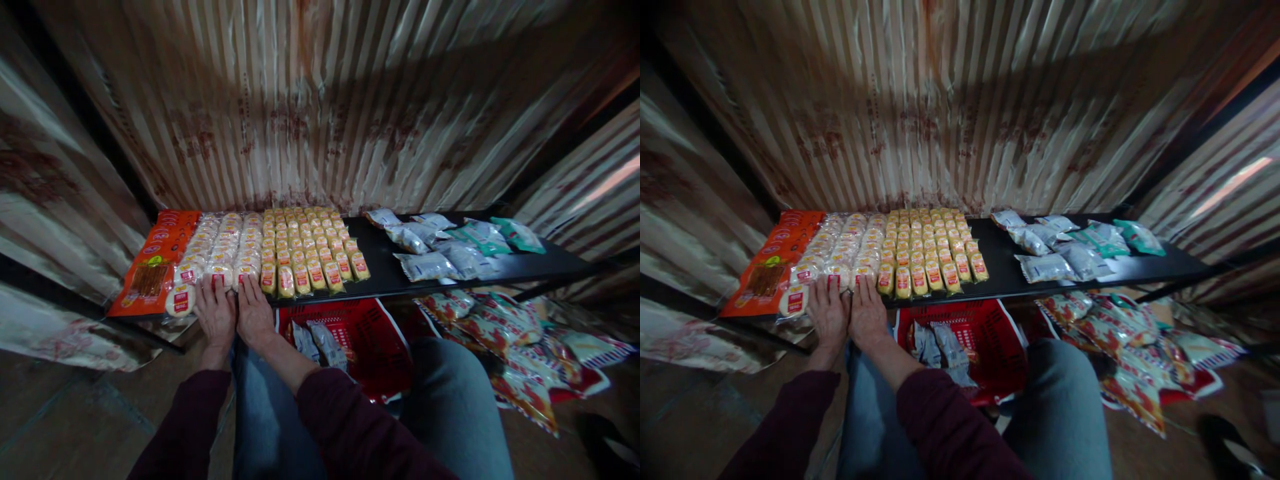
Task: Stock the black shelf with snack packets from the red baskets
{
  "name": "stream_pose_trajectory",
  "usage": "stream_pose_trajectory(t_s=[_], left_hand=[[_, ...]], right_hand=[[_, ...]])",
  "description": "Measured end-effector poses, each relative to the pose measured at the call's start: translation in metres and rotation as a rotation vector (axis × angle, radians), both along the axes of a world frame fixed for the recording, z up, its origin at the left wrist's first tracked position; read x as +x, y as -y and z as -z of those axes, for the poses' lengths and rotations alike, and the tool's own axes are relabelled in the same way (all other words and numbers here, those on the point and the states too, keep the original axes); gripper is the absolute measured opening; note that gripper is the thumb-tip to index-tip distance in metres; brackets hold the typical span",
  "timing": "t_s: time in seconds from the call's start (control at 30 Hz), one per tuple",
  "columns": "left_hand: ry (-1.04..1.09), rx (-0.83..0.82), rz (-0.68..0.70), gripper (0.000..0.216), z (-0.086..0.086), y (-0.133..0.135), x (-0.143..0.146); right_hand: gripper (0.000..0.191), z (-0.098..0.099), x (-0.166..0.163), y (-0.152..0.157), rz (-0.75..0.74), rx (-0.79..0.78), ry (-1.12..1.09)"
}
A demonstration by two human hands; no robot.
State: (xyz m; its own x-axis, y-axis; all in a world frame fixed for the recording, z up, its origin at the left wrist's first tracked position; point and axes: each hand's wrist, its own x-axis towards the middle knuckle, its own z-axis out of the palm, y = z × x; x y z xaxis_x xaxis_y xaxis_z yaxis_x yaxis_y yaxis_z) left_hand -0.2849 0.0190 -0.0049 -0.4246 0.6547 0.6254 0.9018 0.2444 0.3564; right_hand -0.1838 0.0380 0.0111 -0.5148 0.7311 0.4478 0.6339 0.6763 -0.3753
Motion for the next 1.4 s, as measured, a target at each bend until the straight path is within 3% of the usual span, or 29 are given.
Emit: stream_pose_trajectory(t_s=[0.3,0.63,0.87,1.07,1.4], left_hand=[[-0.013,0.125,0.112,0.048,0.018,0.009,-0.002],[0.019,0.051,0.084,0.041,0.012,0.003,-0.001],[0.009,0.08,0.141,0.042,0.016,-0.003,-0.006],[0.012,0.042,0.061,0.044,0.013,-0.001,-0.002],[0.148,0.081,0.101,0.046,0.028,0.002,-0.005]], right_hand=[[0.051,0.008,0.01,0.005,-0.045,0.076,0.02],[0.048,0.009,0.008,0.002,-0.051,0.043,0.073],[0.05,0.003,0.008,-0.002,-0.06,0.021,0.125],[0.052,0.006,0.011,-0.003,-0.08,0.004,0.069],[0.056,-0.003,0.001,-0.007,-0.206,0.044,0.095]])
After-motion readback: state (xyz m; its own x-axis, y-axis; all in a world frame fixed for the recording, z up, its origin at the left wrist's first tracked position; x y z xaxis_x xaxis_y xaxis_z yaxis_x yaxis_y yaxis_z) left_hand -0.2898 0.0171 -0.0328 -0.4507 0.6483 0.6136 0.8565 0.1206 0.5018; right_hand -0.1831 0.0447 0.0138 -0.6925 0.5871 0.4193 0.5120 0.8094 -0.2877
